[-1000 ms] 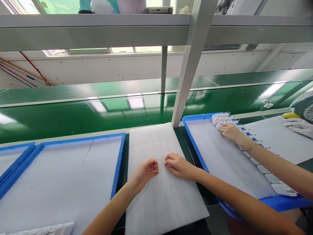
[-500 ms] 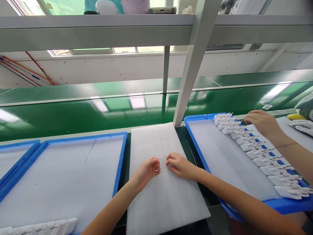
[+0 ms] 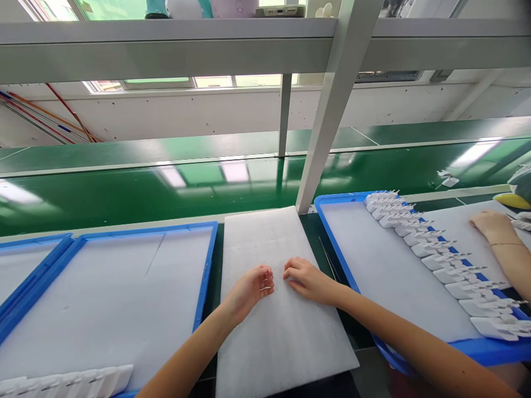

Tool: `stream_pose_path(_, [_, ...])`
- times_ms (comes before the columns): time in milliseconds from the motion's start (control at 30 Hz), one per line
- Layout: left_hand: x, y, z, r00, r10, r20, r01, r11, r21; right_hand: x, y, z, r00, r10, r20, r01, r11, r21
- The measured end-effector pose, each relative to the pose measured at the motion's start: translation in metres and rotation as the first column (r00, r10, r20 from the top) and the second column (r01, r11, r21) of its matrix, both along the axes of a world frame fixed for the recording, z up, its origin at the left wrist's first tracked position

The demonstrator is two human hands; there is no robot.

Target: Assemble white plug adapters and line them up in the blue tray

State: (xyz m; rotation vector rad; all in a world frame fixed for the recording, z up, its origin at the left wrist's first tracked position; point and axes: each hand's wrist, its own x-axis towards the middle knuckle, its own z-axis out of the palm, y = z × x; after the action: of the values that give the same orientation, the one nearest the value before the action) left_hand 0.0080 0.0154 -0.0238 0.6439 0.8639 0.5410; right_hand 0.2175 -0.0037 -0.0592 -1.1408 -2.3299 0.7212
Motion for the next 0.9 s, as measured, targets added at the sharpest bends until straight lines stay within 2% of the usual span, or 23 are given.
stream_pose_path(600, [-0.0011, 0.0007, -0.0063, 1.000, -0.004, 0.030, 0.004, 1.000, 0.003, 0.0008, -0.0010, 0.0025, 1.000, -0.005, 0.018, 0.006, 1.000, -0.003])
stream_pose_path(900, [-0.0028, -0.0004, -0.0089, 1.000, -0.007, 0.031, 0.007, 1.000, -0.015, 0.0011, -0.0014, -0.0028, 1.000, -0.001, 0.017, 0.001, 1.000, -0.017])
